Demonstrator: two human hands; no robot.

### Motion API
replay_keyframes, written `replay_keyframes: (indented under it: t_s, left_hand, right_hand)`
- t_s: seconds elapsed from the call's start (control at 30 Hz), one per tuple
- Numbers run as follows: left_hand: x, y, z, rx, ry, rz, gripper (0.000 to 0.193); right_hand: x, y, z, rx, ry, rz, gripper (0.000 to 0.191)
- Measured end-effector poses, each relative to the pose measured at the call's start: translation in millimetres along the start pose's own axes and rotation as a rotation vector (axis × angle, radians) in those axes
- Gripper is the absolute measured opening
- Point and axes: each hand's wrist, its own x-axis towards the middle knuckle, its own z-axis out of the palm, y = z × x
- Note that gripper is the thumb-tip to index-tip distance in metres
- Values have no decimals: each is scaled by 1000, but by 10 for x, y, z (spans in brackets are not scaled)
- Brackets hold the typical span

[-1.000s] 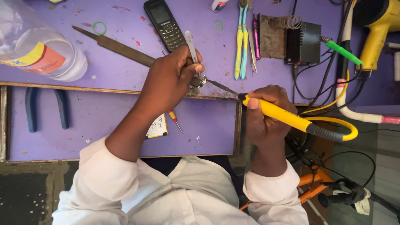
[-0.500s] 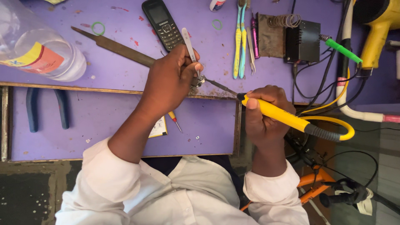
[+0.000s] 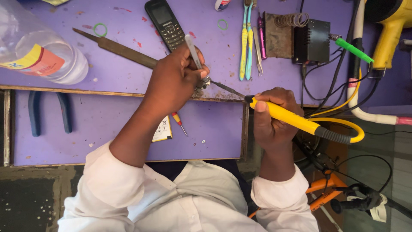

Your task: The person holds a small electronic component with tweezers and uses a soldering iron to apply heat and solder to its contacts. The person cleans the soldering iron tip on a metal file before beginning the soldering process.

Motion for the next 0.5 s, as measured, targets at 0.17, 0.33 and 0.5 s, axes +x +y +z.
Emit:
replay_keyframes:
  t_s: [0.17, 0.33, 0.5]
  left_hand:
    - [-2, -63, 6, -117, -35, 16, 17]
    - [-30, -109, -7, -185, -70, -8, 17]
    - [-28, -136, -36, -180, -103, 10, 13]
  right_hand:
    - [-21, 19, -16, -15, 1, 0, 28]
    - [-6, -6, 1, -38, -8, -39, 26]
    - [37, -69, 7, -55, -36, -45, 25]
